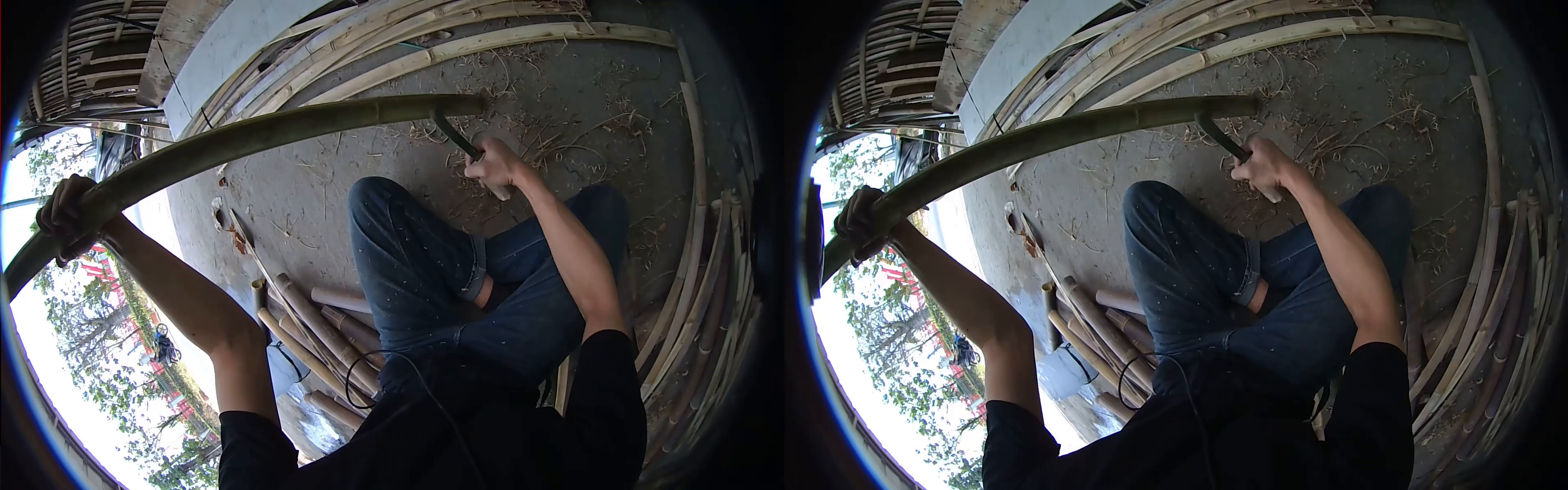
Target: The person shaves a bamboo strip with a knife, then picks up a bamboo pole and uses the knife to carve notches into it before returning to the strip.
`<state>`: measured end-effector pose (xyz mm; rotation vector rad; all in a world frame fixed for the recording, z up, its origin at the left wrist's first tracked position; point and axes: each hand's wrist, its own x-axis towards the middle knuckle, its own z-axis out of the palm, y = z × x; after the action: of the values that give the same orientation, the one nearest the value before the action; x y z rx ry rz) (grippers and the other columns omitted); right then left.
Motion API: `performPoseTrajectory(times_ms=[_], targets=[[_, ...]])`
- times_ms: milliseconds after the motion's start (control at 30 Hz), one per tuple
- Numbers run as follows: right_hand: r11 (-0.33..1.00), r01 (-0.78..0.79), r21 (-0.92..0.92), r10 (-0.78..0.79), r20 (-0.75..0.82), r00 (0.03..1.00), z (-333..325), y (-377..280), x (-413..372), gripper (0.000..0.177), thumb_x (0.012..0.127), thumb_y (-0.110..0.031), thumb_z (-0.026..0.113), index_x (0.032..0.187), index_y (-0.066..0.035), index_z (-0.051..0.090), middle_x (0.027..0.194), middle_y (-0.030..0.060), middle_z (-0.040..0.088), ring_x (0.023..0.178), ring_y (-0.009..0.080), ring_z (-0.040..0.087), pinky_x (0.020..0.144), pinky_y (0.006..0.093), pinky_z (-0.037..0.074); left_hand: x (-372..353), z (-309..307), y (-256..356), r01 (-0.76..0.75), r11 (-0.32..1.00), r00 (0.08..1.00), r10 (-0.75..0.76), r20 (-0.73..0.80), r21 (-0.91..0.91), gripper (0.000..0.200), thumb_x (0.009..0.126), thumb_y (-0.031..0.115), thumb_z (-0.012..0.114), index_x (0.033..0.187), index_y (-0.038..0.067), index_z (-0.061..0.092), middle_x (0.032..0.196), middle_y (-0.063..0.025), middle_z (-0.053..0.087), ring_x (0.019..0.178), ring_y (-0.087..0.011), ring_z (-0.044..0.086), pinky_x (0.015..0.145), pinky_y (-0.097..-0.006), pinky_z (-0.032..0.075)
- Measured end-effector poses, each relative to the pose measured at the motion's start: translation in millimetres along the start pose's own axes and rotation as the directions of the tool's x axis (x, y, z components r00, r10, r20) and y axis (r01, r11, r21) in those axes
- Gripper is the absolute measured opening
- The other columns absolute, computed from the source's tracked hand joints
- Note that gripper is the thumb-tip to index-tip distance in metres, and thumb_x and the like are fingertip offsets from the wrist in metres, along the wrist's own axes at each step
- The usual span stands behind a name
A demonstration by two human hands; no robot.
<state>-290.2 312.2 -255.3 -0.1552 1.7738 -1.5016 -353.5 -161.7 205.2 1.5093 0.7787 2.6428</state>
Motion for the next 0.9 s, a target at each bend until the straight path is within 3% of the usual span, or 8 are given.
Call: performPoseTrajectory(times_ms=[167, 400, 533, 600, 667, 733, 800, 900], targets=[[0.947, 0.108, -0.304, -0.193, -0.269, 0.944, 45.5, -19.3, 11.8, 0.026, 0.071, -0.024, 0.072, 0.076, 0.000, 0.063, 0.065, 0.0145, 0.066, 0.069, 0.0301, 0.071, 0.063, 0.0404, 0.055, -2.8, 13.9, 26.5, 0.122, 0.960, 0.979, -0.074, -0.191, 0.254, 0.024, 0.058, 0.022, 0.072, 0.065, 0.019, 0.050, 0.052, 0.0120, 0.050, 0.043, -0.0007, 0.048, 0.046, -0.0182, 0.039], [0.901, 0.334, -0.276, -0.433, -0.554, 0.711, 56.6, -84.6, -44.8, 0.057, 0.072, -0.021, 0.074, 0.121, 0.002, 0.056, 0.093, 0.0197, 0.070, 0.088, 0.0369, 0.070, 0.079, 0.0458, 0.054, -31.0, 113.0, -11.0, 0.248, 0.732, 0.895, 0.079, -0.440, 0.635, 0.020, 0.062, 0.019, 0.060, 0.063, 0.017, 0.040, 0.056, 0.0050, 0.039, 0.045, -0.0095, 0.038, 0.052, -0.0228, 0.033], [0.877, 0.467, -0.114, -0.451, -0.530, 0.718, 48.5, -64.2, -104.0, 0.079, 0.075, -0.011, 0.074, 0.146, 0.000, 0.041, 0.099, 0.0118, 0.065, 0.085, 0.0237, 0.069, 0.076, 0.0375, 0.057, -35.6, 166.6, -24.1, 0.247, 0.548, 0.809, 0.338, -0.482, 0.799, 0.028, 0.072, 0.014, 0.051, 0.059, 0.018, 0.027, 0.055, 0.0005, 0.031, 0.047, -0.0111, 0.030, 0.047, -0.0250, 0.028], [0.823, 0.342, 0.454, -0.150, -0.406, 0.901, 55.2, -58.3, -137.5, 0.082, 0.077, -0.010, 0.075, 0.149, -0.001, 0.036, 0.099, 0.0113, 0.063, 0.085, 0.0209, 0.067, 0.075, 0.0339, 0.058, -31.6, 186.7, -28.2, 0.224, 0.526, 0.797, 0.386, -0.464, 0.821, 0.030, 0.075, 0.012, 0.049, 0.058, 0.018, 0.026, 0.054, 0.0004, 0.029, 0.046, -0.0114, 0.029, 0.047, -0.0260, 0.026], [0.879, 0.359, 0.312, -0.194, -0.455, 0.869, 54.9, -47.6, -154.0, 0.088, 0.076, -0.013, 0.077, 0.151, -0.003, 0.032, 0.103, 0.0160, 0.065, 0.084, 0.0253, 0.069, 0.077, 0.0369, 0.058, -27.4, 196.9, -61.7, 0.237, 0.437, 0.700, 0.542, -0.464, 0.868, 0.034, 0.083, 0.011, 0.048, 0.059, 0.018, 0.026, 0.055, 0.0010, 0.027, 0.045, -0.0116, 0.028, 0.045, -0.0260, 0.026], [0.868, 0.152, -0.473, -0.476, -0.705, 0.526, 60.8, -40.8, -168.6, 0.089, 0.076, -0.015, 0.077, 0.151, -0.003, 0.032, 0.107, 0.0207, 0.066, 0.086, 0.0300, 0.069, 0.083, 0.0382, 0.056, -21.2, 203.7, -94.2, 0.263, 0.388, 0.664, 0.592, -0.457, 0.884, 0.036, 0.087, 0.011, 0.052, 0.060, 0.017, 0.028, 0.055, 0.0022, 0.027, 0.046, -0.0110, 0.027, 0.045, -0.0256, 0.024], [0.904, 0.115, -0.413, -0.414, -0.771, 0.484, 67.6, -59.3, -186.5, 0.081, 0.076, -0.016, 0.076, 0.146, 0.001, 0.038, 0.114, 0.0257, 0.064, 0.093, 0.0344, 0.068, 0.087, 0.0403, 0.054, -7.8, 215.9, -144.6, 0.315, 0.247, 0.515, 0.767, -0.384, 0.916, 0.031, 0.092, 0.019, 0.056, 0.068, 0.013, 0.037, 0.057, 0.0029, 0.024, 0.048, -0.0106, 0.029, 0.047, -0.0243, 0.026], [0.984, 0.110, -0.137, -0.174, -0.674, 0.718, 73.5, -78.3, -200.4, 0.065, 0.078, -0.017, 0.074, 0.134, 0.003, 0.047, 0.109, 0.0252, 0.065, 0.096, 0.0356, 0.068, 0.084, 0.0429, 0.053, 4.1, 224.7, -175.3, 0.268, 0.134, 0.539, 0.800, -0.264, 0.954, 0.030, 0.089, 0.024, 0.066, 0.078, 0.001, 0.050, 0.060, 0.0000, 0.034, 0.048, -0.0108, 0.040, 0.044, -0.0234, 0.033]])
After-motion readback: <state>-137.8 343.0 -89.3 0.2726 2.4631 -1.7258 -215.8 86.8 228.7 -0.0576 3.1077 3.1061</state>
